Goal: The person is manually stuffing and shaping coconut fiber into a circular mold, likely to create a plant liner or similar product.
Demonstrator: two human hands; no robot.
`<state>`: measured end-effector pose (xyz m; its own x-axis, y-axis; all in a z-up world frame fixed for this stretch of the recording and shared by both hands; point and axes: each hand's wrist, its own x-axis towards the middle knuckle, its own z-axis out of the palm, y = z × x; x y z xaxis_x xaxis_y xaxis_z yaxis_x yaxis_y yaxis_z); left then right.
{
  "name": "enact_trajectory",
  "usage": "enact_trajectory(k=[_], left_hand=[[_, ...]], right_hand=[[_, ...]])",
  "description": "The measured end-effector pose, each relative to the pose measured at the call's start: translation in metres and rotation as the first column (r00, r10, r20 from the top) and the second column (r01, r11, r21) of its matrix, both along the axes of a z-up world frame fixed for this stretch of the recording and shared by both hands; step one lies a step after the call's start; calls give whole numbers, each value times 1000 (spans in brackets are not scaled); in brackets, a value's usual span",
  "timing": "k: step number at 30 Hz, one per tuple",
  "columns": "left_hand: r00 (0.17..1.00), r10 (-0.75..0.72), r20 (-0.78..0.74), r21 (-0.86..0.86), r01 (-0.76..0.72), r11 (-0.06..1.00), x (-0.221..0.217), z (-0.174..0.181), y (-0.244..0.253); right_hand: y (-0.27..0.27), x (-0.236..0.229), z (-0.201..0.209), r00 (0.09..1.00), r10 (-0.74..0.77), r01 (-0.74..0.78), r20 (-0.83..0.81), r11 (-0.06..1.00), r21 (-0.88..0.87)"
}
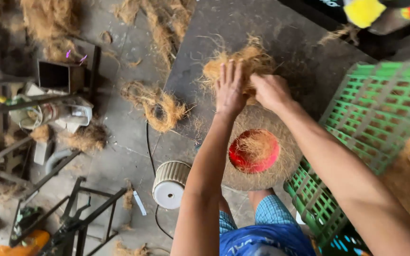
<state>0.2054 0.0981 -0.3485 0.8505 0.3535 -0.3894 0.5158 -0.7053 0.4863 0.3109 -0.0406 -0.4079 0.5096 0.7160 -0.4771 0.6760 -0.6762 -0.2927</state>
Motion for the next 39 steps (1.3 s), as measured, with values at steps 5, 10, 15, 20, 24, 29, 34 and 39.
enact_trajectory(k=[5, 10, 15, 20, 24, 29, 34, 39], left_hand=[[995, -71, -66, 168, 81, 983, 13, -97, -4], [977, -154, -144, 203, 181, 962, 26, -64, 16], [973, 45, -228, 178, -4, 984, 19, -57, 56], [940, 193, -282, 198, -140, 970, 11, -74, 64], [915, 232, -329, 117, -204, 972, 8, -11, 60], [893, 392, 220, -389, -288, 875, -29, 138, -2], [888, 459, 24, -945, -130, 302, -68, 224, -79], [551, 802, -231, -940, -338, -39, -110, 160, -132]], right_hand=[[-25, 6, 68, 999, -34, 24, 31, 961, 274], [-50, 0, 138, 990, -139, 128, 8, 932, 338], [-105, 1, 244, 863, -505, 476, -4, 812, 337], [-266, 5, 226, 584, -756, 799, -296, 469, 378], [-191, -19, 303, 374, -639, 916, -672, 142, 374], [-174, -47, 319, 208, -356, 975, -911, -3, 224], [-152, -83, 320, 39, -126, 999, -991, 41, 34], [-175, -110, 303, 555, -547, 778, -627, 608, 158]])
